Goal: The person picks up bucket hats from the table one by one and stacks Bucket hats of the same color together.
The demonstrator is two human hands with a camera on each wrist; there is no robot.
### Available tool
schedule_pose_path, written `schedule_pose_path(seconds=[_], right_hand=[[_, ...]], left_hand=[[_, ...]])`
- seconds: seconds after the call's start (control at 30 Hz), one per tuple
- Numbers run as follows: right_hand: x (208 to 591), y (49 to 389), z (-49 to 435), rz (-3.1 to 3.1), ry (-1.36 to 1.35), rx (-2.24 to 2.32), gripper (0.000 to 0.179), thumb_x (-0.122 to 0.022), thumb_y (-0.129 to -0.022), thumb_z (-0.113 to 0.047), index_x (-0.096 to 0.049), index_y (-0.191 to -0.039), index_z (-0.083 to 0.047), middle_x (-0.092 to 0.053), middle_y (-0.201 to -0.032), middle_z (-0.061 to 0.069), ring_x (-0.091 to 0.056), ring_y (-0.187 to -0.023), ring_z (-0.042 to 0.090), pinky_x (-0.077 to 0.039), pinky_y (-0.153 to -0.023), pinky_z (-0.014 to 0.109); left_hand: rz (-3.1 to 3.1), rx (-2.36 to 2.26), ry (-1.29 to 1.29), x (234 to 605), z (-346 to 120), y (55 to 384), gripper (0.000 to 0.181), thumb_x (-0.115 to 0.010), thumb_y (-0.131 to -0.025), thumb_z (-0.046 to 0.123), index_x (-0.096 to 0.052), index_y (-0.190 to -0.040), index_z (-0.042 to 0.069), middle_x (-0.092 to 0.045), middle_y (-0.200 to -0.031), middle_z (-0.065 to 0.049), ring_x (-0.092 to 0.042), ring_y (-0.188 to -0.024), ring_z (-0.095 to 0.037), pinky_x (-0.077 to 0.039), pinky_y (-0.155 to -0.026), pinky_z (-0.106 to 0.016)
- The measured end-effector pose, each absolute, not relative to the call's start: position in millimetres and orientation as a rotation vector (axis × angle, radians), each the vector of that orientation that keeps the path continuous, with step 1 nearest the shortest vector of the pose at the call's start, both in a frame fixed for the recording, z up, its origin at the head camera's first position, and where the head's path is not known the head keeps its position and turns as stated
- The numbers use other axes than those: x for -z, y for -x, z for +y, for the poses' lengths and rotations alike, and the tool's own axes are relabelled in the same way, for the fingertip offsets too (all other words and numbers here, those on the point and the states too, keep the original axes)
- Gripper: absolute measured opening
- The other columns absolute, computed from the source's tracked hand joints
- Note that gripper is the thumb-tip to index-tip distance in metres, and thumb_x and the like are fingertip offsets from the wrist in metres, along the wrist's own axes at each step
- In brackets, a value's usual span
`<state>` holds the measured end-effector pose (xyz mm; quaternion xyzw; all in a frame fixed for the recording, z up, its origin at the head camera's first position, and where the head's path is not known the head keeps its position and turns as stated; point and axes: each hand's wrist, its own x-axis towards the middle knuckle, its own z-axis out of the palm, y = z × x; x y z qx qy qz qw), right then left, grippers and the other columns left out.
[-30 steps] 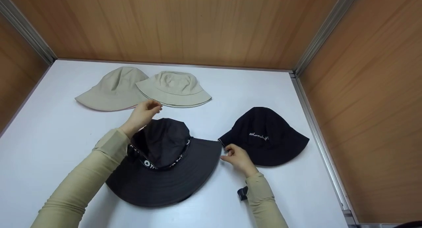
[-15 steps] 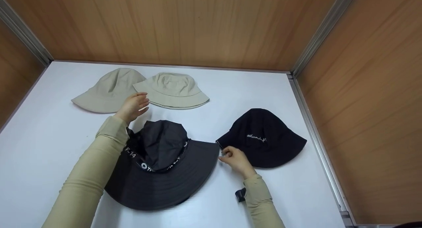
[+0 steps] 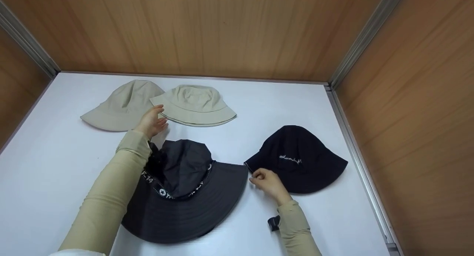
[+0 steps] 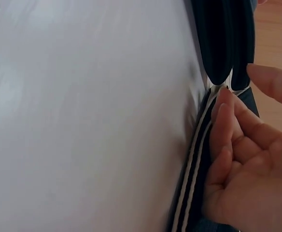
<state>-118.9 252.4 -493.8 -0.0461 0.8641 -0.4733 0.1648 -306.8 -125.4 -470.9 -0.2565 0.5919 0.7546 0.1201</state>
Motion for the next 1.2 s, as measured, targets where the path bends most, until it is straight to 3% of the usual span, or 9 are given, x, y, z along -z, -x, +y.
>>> schedule_pose_path(seconds=[0.2, 0.27, 0.37, 0.43, 0.6, 0.8, 0.93, 1.03, 1.2], right_hand=[[493.8, 112.4, 251.8, 2.452, 0.122, 1.333, 0.023, -0.063, -0.090, -0.017, -0.063, -0.097, 0.004, -0.060, -0.073, 0.004, -0.050, -0.063, 0.009, -0.037, -0.058, 0.020], [493.1, 111.5, 251.4, 2.451, 0.115, 1.336, 0.022, -0.063, -0.090, -0.018, -0.063, -0.097, 0.003, -0.059, -0.073, 0.004, -0.049, -0.063, 0.009, -0.037, -0.057, 0.020], [491.8, 110.7, 250.5, 2.448, 0.106, 1.346, 0.022, -0.063, -0.090, -0.018, -0.063, -0.097, 0.003, -0.058, -0.074, 0.005, -0.047, -0.062, 0.008, -0.036, -0.056, 0.020], [490.6, 110.1, 250.3, 2.441, 0.107, 1.361, 0.022, -0.063, -0.090, -0.018, -0.063, -0.098, 0.003, -0.058, -0.074, 0.005, -0.047, -0.061, 0.008, -0.036, -0.055, 0.020], [489.7, 106.7, 252.6, 2.413, 0.106, 1.395, 0.022, -0.062, -0.091, -0.016, -0.062, -0.098, 0.005, -0.058, -0.076, 0.006, -0.048, -0.062, 0.009, -0.036, -0.055, 0.020], [488.5, 103.8, 254.6, 2.408, 0.117, 1.384, 0.020, -0.059, -0.092, -0.014, -0.062, -0.099, 0.005, -0.060, -0.079, 0.011, -0.049, -0.064, 0.010, -0.036, -0.056, 0.019], [475.6, 100.6, 250.6, 2.421, 0.127, 1.360, 0.019, -0.057, -0.093, -0.009, -0.061, -0.098, 0.008, -0.060, -0.081, 0.017, -0.049, -0.065, 0.013, -0.036, -0.057, 0.020], [461.5, 96.8, 245.2, 2.422, 0.143, 1.351, 0.019, -0.056, -0.093, -0.007, -0.059, -0.099, 0.011, -0.059, -0.082, 0.022, -0.050, -0.066, 0.014, -0.036, -0.058, 0.019], [453.7, 92.5, 242.9, 2.397, 0.141, 1.363, 0.020, -0.055, -0.093, -0.007, -0.059, -0.100, 0.012, -0.059, -0.083, 0.019, -0.050, -0.066, 0.012, -0.036, -0.058, 0.019]], left_hand=[[1.642, -2.196, 0.746, 647.5, -162.5, 413.6, 0.054, -0.060, -0.090, 0.031, -0.042, -0.140, 0.029, -0.028, -0.152, 0.002, -0.039, -0.123, -0.033, -0.045, -0.088, -0.039], [1.629, -2.193, 0.752, 672.7, -169.9, 429.0, 0.056, -0.065, -0.086, 0.031, -0.044, -0.138, 0.028, -0.032, -0.149, 0.001, -0.042, -0.117, -0.030, -0.047, -0.084, -0.037], [1.602, -2.197, 0.796, 665.1, -170.3, 426.0, 0.056, -0.064, -0.088, 0.032, -0.043, -0.139, 0.023, -0.035, -0.145, -0.001, -0.044, -0.112, -0.025, -0.047, -0.087, -0.037], [1.567, -2.199, 0.840, 600.2, -158.5, 383.3, 0.053, -0.061, -0.090, 0.030, -0.043, -0.138, 0.016, -0.037, -0.141, -0.006, -0.044, -0.112, -0.023, -0.046, -0.091, -0.033], [1.478, -2.226, 0.833, 526.6, -136.4, 327.3, 0.045, -0.059, -0.093, 0.025, -0.045, -0.132, 0.008, -0.044, -0.120, -0.012, -0.045, -0.104, -0.019, -0.045, -0.090, -0.026], [1.422, -2.265, 0.873, 584.3, -130.9, 360.6, 0.038, -0.060, -0.091, 0.022, -0.048, -0.125, 0.011, -0.048, -0.101, -0.006, -0.048, -0.085, -0.015, -0.049, -0.074, -0.022], [1.291, -2.393, 0.925, 623.6, -130.5, 384.5, 0.046, -0.056, -0.095, 0.026, -0.042, -0.137, 0.014, -0.058, -0.113, -0.009, -0.058, -0.097, -0.019, -0.051, -0.086, -0.030], [1.259, -2.445, 0.947, 624.6, -125.9, 382.8, 0.056, -0.049, -0.098, 0.030, -0.029, -0.148, 0.012, -0.053, -0.134, -0.012, -0.057, -0.115, -0.021, -0.046, -0.098, -0.034], [1.328, -2.443, 0.952, 586.2, -113.8, 352.6, 0.052, -0.054, -0.097, 0.023, -0.036, -0.142, 0.007, -0.059, -0.126, -0.012, -0.063, -0.104, -0.018, -0.050, -0.089, -0.032]])
